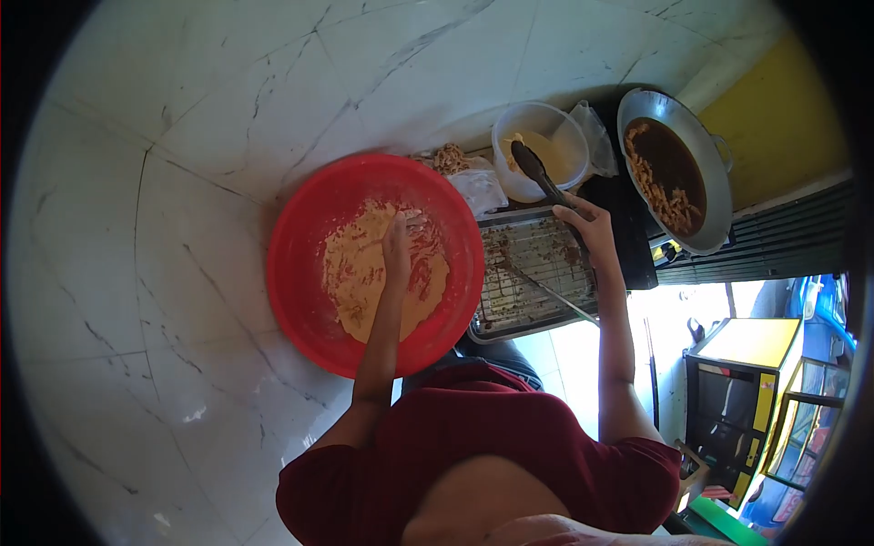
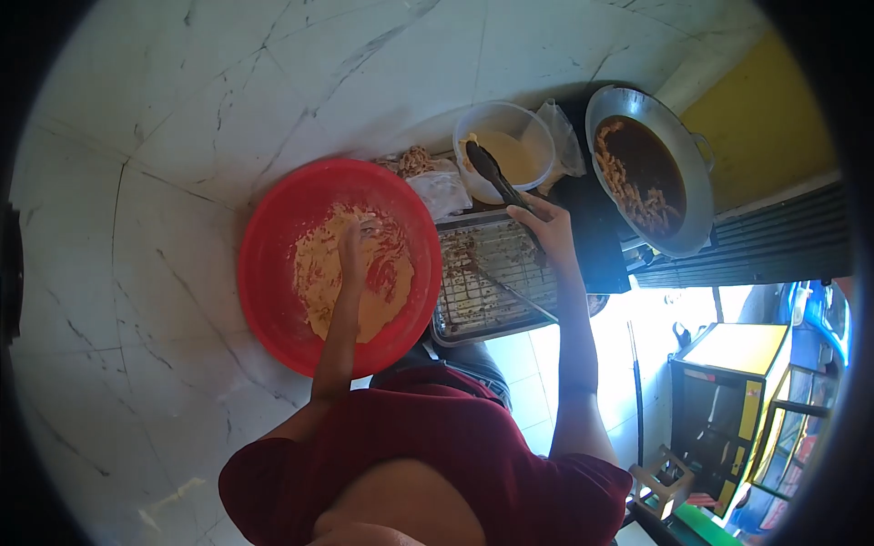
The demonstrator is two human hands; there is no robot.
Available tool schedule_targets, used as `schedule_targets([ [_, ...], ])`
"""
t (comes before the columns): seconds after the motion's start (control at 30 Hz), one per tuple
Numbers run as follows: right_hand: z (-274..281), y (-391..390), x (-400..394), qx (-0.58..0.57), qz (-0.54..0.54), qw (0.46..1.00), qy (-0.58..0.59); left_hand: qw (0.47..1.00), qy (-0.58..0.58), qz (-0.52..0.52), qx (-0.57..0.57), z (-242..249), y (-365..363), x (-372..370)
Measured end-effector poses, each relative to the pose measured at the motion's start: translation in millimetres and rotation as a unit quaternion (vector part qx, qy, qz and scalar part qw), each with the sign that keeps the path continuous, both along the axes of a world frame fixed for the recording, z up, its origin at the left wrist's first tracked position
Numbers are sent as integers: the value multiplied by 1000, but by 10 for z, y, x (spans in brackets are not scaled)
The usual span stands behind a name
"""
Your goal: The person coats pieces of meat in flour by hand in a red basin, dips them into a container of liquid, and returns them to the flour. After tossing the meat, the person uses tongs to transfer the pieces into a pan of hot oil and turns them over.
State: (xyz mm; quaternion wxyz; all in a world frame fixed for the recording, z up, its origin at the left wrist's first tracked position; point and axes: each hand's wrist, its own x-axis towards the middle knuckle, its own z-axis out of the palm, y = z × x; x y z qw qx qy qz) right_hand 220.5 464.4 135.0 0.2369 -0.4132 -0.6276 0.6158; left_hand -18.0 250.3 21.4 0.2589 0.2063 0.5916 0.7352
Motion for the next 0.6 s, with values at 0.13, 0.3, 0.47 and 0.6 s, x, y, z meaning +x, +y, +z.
schedule_targets([
  [0.13, 201, -254, -118, 23, 102, 991, -82, 993, 26, 102, -59, 75, -1000, -102],
  [0.3, 253, -704, -558, 48, 294, 939, -171, 968, 70, 227, -76, 123, -1962, -84],
  [0.47, -227, -1158, -952, 180, 470, 823, -263, 964, 68, 248, -70, -67, -2448, 96],
  [0.6, -407, -1543, -1170, 273, 514, 750, -315, 959, 66, 255, -102, -210, -2485, 287],
])
